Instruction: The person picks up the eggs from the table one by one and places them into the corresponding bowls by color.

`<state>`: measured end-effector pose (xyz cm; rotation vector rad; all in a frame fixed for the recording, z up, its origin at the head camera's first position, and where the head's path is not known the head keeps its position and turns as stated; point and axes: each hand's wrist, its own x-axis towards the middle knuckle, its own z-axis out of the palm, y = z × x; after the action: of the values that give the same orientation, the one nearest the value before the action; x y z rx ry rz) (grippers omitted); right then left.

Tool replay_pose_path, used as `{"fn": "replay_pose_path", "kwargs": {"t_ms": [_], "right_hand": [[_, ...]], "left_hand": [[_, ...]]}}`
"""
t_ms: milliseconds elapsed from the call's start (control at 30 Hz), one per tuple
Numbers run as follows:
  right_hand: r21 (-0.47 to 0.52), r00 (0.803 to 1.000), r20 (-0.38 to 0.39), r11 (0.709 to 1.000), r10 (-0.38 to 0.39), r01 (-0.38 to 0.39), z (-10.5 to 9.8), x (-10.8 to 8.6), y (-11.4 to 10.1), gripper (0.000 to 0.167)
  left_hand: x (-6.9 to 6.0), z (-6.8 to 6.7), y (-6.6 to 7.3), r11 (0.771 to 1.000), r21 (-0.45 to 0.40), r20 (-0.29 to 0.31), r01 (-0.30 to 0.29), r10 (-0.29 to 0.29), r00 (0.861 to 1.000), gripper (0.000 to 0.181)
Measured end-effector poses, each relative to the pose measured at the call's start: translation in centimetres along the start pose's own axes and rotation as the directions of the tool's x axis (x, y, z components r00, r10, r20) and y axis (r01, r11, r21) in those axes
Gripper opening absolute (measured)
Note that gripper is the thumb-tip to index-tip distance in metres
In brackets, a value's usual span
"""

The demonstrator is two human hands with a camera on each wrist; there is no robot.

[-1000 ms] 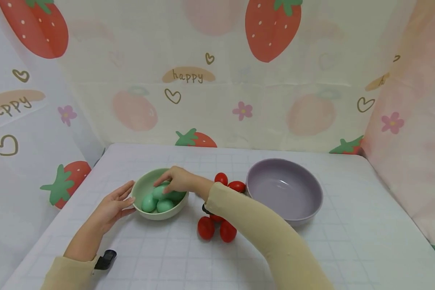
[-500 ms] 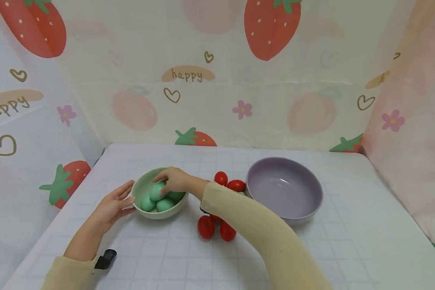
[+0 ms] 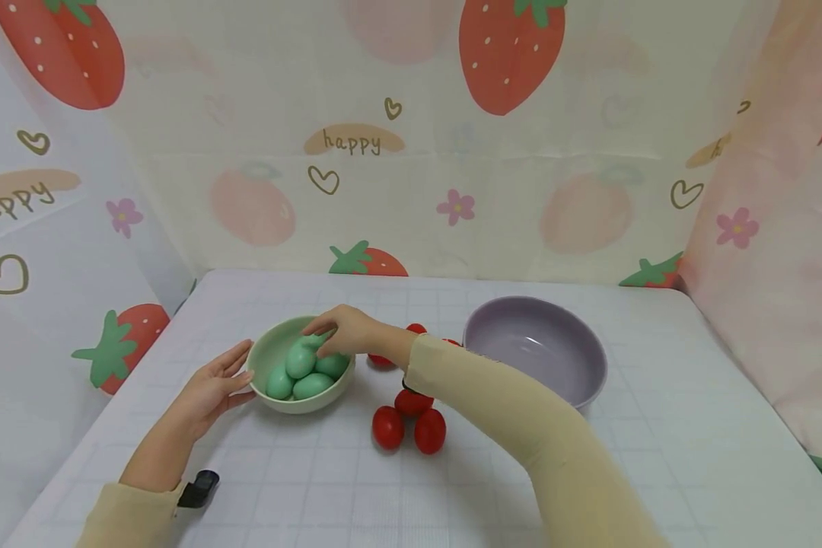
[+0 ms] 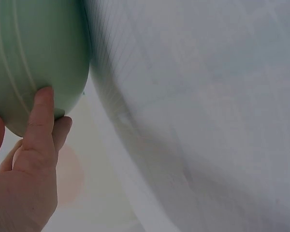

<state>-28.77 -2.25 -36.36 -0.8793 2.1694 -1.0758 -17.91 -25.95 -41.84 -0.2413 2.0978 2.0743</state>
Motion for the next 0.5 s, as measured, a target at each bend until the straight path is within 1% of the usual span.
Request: {"fn": "replay_pose_path", "kwargs": {"t_ms": [167,367,500], "right_hand": [[0.041,0.999,-0.006,0.998,-0.044,0.044,-1.3,-1.7,-0.1,0.041],[0.009,0.998,-0.06,0.999,-0.037,0.038,-2.8,-4.0,0.2,0.041],[-0.006,0.995,-0.095,1.0,-0.019,0.019,-3.6,-5.8,0.7,0.042]], "left_hand": [[0.1,0.1,0.1,1.0,-0.007,0.002,0.001,-0.001,1.0,0.066],[0.1,0.2,0.1,1.0,-0.001,0.004,-0.003,0.003,1.0,0.065],[0.0,0.1,0.0,1.0,0.011,0.001,0.001,-0.001,1.0,0.065]]}}
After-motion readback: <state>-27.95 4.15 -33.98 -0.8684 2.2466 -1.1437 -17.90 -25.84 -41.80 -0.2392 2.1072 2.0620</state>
